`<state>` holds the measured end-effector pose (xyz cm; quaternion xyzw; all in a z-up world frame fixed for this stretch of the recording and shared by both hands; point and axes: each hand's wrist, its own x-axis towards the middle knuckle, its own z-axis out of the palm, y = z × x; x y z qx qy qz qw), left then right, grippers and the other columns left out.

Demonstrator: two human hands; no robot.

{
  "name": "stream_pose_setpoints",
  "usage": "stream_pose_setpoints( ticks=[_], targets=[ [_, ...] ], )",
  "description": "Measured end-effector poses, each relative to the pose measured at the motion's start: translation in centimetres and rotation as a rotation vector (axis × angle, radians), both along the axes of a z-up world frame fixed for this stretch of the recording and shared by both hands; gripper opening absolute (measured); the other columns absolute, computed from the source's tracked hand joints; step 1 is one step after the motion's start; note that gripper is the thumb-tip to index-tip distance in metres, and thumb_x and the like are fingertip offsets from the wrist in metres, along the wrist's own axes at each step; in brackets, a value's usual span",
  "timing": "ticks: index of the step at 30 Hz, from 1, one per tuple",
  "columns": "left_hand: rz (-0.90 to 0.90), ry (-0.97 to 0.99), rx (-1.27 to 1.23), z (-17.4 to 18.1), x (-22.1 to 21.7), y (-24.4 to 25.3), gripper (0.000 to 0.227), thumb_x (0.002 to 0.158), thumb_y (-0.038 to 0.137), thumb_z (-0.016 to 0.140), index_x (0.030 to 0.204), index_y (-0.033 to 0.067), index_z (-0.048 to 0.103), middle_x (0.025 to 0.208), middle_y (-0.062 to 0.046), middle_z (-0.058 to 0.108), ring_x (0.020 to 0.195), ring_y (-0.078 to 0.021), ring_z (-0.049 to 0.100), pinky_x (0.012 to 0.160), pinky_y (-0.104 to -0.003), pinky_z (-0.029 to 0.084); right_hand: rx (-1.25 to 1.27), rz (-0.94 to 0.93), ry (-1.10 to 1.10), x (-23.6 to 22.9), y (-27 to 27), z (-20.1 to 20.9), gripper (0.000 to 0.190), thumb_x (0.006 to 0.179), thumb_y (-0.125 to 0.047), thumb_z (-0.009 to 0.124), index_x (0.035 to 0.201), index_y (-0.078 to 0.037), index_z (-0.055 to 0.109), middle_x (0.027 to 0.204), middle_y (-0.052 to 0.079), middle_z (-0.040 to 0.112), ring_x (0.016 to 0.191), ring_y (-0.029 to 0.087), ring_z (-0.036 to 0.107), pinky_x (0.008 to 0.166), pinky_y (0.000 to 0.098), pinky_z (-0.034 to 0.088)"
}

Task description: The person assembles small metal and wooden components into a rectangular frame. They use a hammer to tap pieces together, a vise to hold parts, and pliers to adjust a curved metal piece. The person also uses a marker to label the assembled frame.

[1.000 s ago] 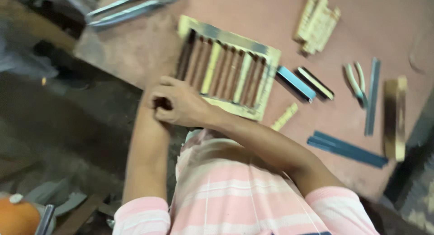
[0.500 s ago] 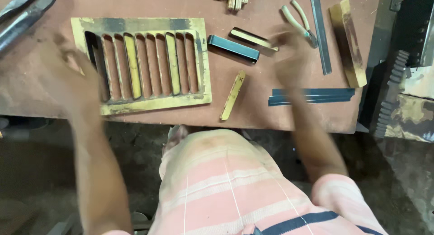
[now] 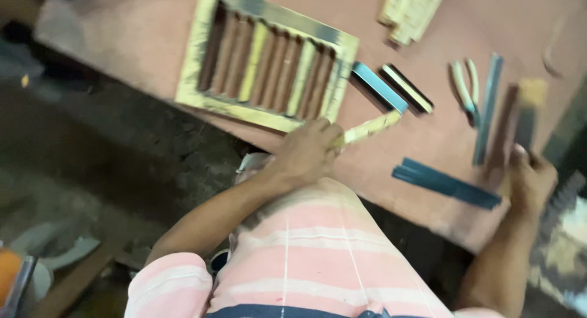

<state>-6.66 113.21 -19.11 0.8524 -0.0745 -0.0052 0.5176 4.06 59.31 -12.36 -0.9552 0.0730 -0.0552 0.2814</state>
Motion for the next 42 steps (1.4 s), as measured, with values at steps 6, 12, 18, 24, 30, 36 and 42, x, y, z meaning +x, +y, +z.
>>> stream_pose_setpoints(
  ticks=[6, 12, 18, 24, 30, 36, 42],
  targets=[
    [0.842, -0.228, 0.097, -1.6, -0.6, 12.2, 0.030, 0.094, 0.014, 0.081, 0.121, 0.0091, 0.068, 0.101, -0.011, 0.064, 0.094, -0.0333, 0.063, 0.083, -0.046, 0.051, 1.121, 0.170, 0.062, 0.5, 10.1, 0.6, 0.046, 0.112, -0.046, 0.057, 0.130, -0.003, 0.057, 0.091, 0.016, 0.070, 0.073, 0.023, 0.067, 0.067, 0.0383, 0.055],
    [0.890, -0.217, 0.233, -4.0, 0.9, 14.7, 0.030, 0.083, 0.016, 0.085, 0.109, 0.0103, 0.071, 0.096, -0.012, 0.062, 0.093, -0.0351, 0.063, 0.082, -0.046, 0.051, 1.099, 0.260, 0.206, -0.8, 26.2, -1.0, 0.041, 0.106, -0.028, 0.064, 0.133, 0.002, 0.057, 0.090, 0.013, 0.066, 0.070, 0.023, 0.068, 0.062, 0.0400, 0.059],
    [0.918, -0.153, 0.280, -4.6, 0.2, 14.1, 0.030, 0.083, 0.016, 0.084, 0.109, 0.0082, 0.074, 0.095, -0.013, 0.062, 0.092, -0.0357, 0.064, 0.079, -0.047, 0.052, 0.705, 0.390, 0.344, -1.6, 38.1, 0.1, 0.033, 0.094, -0.010, 0.070, 0.123, 0.005, 0.065, 0.086, 0.010, 0.068, 0.067, 0.018, 0.068, 0.061, 0.0346, 0.060],
    [0.968, -0.056, 0.162, -4.8, -0.5, 14.5, 0.027, 0.079, 0.015, 0.081, 0.102, 0.0066, 0.071, 0.093, -0.013, 0.065, 0.089, -0.0361, 0.067, 0.078, -0.046, 0.054, 0.231, 0.598, 0.338, -1.4, 43.4, 0.0, 0.034, 0.093, -0.020, 0.082, 0.110, 0.006, 0.068, 0.081, 0.007, 0.066, 0.069, 0.011, 0.062, 0.062, 0.0291, 0.051],
    [0.917, 0.052, 0.200, -4.6, 0.0, 14.9, 0.022, 0.080, 0.015, 0.083, 0.096, 0.0051, 0.071, 0.091, -0.015, 0.067, 0.085, -0.0375, 0.067, 0.074, -0.047, 0.053, 0.018, 0.737, 0.198, -1.1, 46.2, 0.7, 0.047, 0.090, -0.020, 0.084, 0.126, 0.003, 0.066, 0.095, 0.012, 0.071, 0.081, 0.013, 0.064, 0.072, 0.0287, 0.052],
    [1.092, 0.083, -0.346, -4.2, -0.6, 16.3, 0.019, 0.087, 0.021, 0.081, 0.097, 0.0070, 0.073, 0.084, -0.008, 0.074, 0.071, -0.0243, 0.074, 0.064, -0.038, 0.057, 0.068, 0.752, 0.144, -0.8, 47.2, 0.8, 0.058, 0.094, -0.017, 0.080, 0.143, 0.001, 0.055, 0.114, 0.016, 0.075, 0.099, 0.016, 0.070, 0.088, 0.0295, 0.055],
    [0.987, 0.038, 0.278, -4.3, -1.1, 18.8, 0.032, 0.089, 0.022, 0.086, 0.107, 0.0019, 0.070, 0.103, -0.016, 0.064, 0.102, -0.0366, 0.061, 0.089, -0.048, 0.050, -0.009, 0.746, 0.151, -0.5, 46.8, 0.4, 0.063, 0.095, -0.017, 0.079, 0.149, -0.001, 0.049, 0.118, 0.019, 0.074, 0.106, 0.020, 0.074, 0.092, 0.0323, 0.057]
  ],
)
